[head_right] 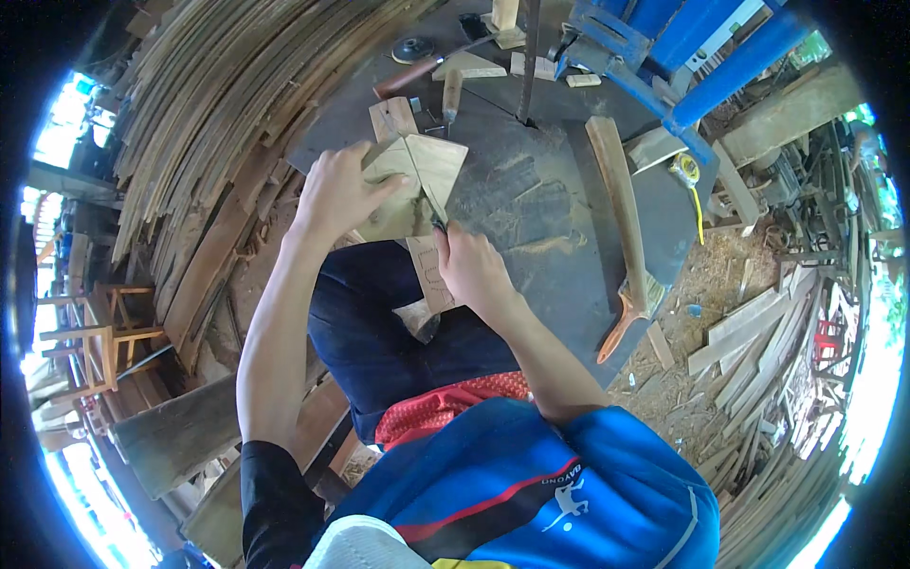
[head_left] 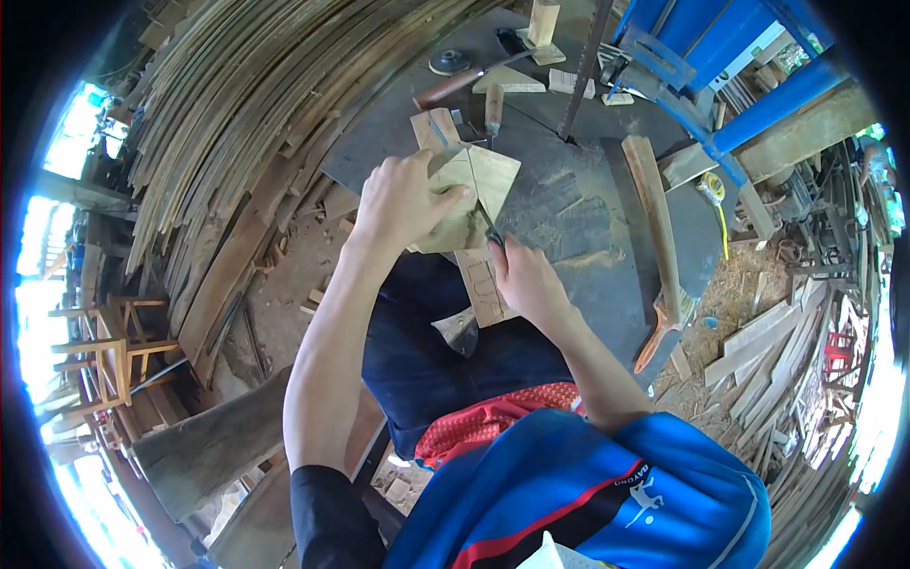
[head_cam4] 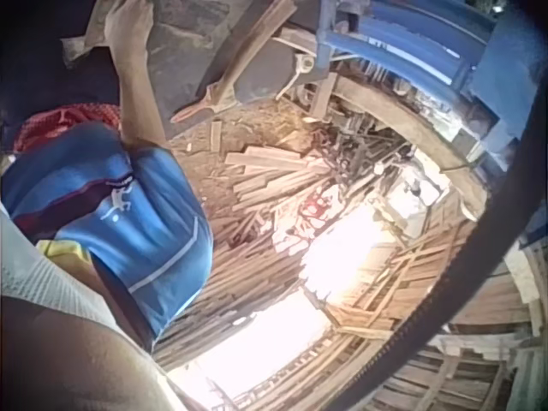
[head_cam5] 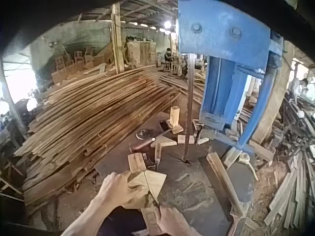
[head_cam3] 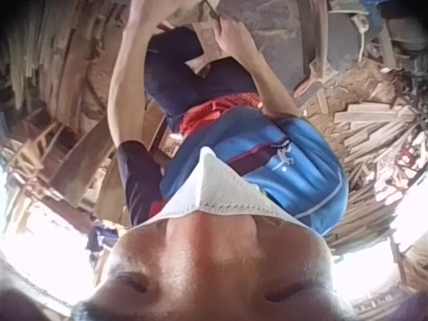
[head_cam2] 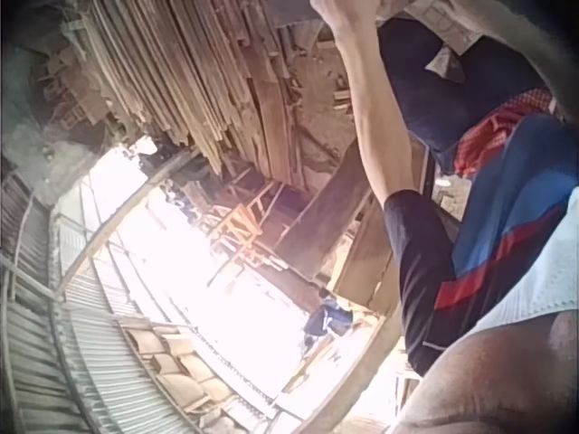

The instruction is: The person sits on the floor in a workshop and uses a chisel to carve a design into a small piece of wood. They repeatedly strike the chisel with a mallet to remove wood chips and shape the piece.

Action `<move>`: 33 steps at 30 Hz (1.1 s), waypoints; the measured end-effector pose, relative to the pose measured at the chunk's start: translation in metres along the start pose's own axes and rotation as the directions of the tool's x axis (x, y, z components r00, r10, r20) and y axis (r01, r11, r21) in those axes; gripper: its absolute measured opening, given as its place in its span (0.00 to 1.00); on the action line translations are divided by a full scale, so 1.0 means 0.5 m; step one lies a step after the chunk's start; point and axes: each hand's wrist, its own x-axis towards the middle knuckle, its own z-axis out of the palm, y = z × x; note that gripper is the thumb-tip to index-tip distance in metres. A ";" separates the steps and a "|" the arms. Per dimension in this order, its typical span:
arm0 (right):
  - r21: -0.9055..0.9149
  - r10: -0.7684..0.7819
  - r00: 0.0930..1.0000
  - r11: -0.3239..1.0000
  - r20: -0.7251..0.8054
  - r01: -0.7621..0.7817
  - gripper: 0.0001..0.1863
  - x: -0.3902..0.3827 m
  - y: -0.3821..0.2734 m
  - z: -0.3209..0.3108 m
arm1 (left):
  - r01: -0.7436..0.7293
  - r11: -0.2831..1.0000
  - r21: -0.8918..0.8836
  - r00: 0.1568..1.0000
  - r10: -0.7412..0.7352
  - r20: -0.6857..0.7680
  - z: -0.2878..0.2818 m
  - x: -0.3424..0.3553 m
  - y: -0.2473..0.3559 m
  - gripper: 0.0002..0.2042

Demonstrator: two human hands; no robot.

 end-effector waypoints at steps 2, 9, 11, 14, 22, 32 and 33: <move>0.046 -0.011 1.000 0.999 0.020 0.010 0.18 0.008 -0.012 -0.017 | -0.033 0.999 0.043 0.994 0.038 -0.100 0.001 -0.020 0.011 0.25; 0.018 0.005 0.996 1.000 0.091 -0.006 0.17 -0.029 -0.011 -0.035 | 0.055 0.992 0.112 0.964 -0.024 -0.263 0.072 -0.151 0.073 0.15; 0.015 0.013 0.996 1.000 0.085 -0.014 0.16 -0.054 0.008 -0.023 | 0.044 0.999 0.028 0.944 -0.032 -0.327 0.100 -0.173 0.082 0.16; 0.006 -0.006 0.996 1.000 0.091 0.006 0.15 -0.086 0.024 -0.030 | -0.017 0.998 -0.066 0.916 -0.011 -0.401 0.133 -0.202 0.090 0.19; -0.013 0.010 0.989 1.000 0.150 -0.008 0.13 -0.120 0.039 -0.035 | -0.013 0.989 -0.146 0.924 -0.044 -0.379 0.187 -0.248 0.080 0.26; 0.050 -0.045 0.987 0.998 0.157 0.037 0.10 -0.105 0.063 -0.025 | 0.004 0.995 -0.104 0.956 -0.034 -0.290 0.191 -0.248 0.080 0.27; 0.060 -0.080 0.981 0.996 0.174 0.071 0.11 -0.100 0.069 -0.024 | 0.006 0.996 -0.092 0.960 -0.032 -0.280 0.184 -0.246 0.079 0.27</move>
